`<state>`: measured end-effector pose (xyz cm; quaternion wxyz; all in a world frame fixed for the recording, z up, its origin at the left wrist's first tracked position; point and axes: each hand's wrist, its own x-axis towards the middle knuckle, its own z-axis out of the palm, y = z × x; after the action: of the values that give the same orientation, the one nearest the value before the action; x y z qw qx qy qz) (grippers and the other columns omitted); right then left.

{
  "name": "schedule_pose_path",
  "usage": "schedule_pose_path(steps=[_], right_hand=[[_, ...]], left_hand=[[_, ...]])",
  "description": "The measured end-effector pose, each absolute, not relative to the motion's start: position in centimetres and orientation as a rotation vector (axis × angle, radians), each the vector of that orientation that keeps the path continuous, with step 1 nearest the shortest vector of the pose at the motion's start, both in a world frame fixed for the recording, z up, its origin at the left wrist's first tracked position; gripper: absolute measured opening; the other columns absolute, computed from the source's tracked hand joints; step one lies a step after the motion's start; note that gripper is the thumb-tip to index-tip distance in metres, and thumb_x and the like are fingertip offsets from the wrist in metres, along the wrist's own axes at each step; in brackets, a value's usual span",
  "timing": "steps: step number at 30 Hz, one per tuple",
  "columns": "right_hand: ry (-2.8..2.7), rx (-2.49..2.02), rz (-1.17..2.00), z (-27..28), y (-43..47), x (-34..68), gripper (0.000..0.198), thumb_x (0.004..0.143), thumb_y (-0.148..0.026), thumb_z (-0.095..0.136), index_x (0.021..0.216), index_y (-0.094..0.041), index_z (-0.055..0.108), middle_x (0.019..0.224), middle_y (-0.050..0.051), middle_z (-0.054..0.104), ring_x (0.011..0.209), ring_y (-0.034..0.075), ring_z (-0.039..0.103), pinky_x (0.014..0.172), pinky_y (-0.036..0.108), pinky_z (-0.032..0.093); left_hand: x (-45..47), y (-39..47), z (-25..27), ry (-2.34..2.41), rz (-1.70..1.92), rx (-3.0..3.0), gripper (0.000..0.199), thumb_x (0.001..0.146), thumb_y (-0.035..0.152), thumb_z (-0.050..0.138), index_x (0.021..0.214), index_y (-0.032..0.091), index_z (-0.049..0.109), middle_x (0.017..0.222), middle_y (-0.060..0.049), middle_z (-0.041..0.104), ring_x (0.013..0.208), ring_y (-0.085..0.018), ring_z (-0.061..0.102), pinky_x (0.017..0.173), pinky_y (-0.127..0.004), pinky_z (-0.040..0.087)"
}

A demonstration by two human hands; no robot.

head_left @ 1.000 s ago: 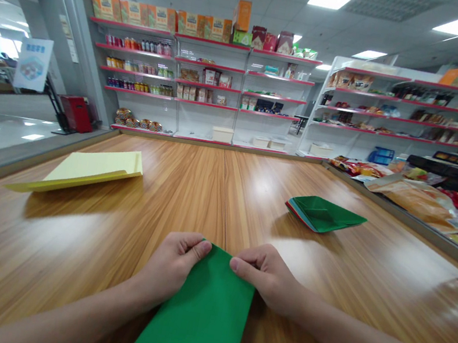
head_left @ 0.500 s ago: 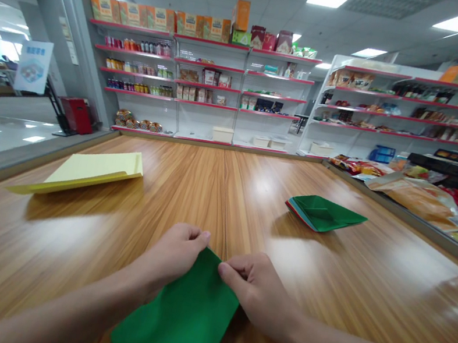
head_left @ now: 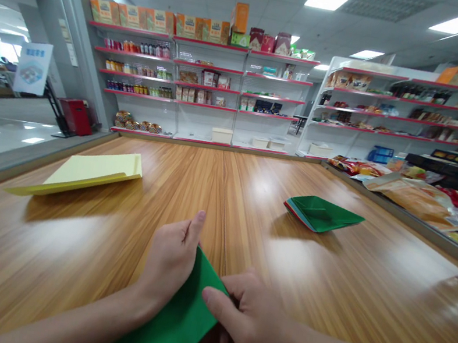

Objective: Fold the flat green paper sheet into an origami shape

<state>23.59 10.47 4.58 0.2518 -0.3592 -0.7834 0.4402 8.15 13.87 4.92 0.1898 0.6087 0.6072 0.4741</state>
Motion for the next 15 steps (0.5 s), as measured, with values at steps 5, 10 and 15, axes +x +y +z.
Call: schedule_pose_path(steps=[5, 10, 15], right_hand=[[-2.209, -0.897, 1.127, 4.5, 10.3, 23.7, 0.049, 0.095, -0.040, 0.033, 0.055, -0.015, 0.046, 0.046, 0.001, 0.054, 0.041, 0.007, 0.052, 0.043, 0.015, 0.038], [-2.199, -0.863, 1.113, 4.7, 10.4, 23.7, 0.051, 0.094, -0.043, 0.036, 0.052, -0.015, 0.046, 0.045, 0.001, 0.054, 0.039, 0.007, 0.051, 0.039, 0.014, 0.036], [-1.829, -0.995, 1.380, 3.7, 11.8, 24.2, 0.053, 0.087, -0.056, 0.042, 0.057, -0.014, 0.052, 0.047, 0.002, 0.055, 0.037, 0.008, 0.050, 0.032, 0.015, 0.034]], left_hand=[[8.0, 13.8, 5.3, 1.706, 1.276, 1.682, 0.059, 0.089, 0.059, 0.034, 0.046, 0.020, 0.033, 0.044, 0.005, 0.029, 0.040, -0.009, 0.030, 0.042, -0.025, 0.022], [8.0, 14.0, 5.5, 1.693, 1.286, 1.683, 0.060, 0.089, 0.062, 0.030, 0.046, 0.020, 0.032, 0.044, 0.005, 0.028, 0.040, -0.010, 0.029, 0.042, -0.025, 0.021], [7.1, 14.8, 5.1, 1.568, 1.140, 1.676, 0.060, 0.086, 0.067, 0.030, 0.048, 0.021, 0.030, 0.046, 0.004, 0.030, 0.042, -0.011, 0.031, 0.042, -0.026, 0.021]])
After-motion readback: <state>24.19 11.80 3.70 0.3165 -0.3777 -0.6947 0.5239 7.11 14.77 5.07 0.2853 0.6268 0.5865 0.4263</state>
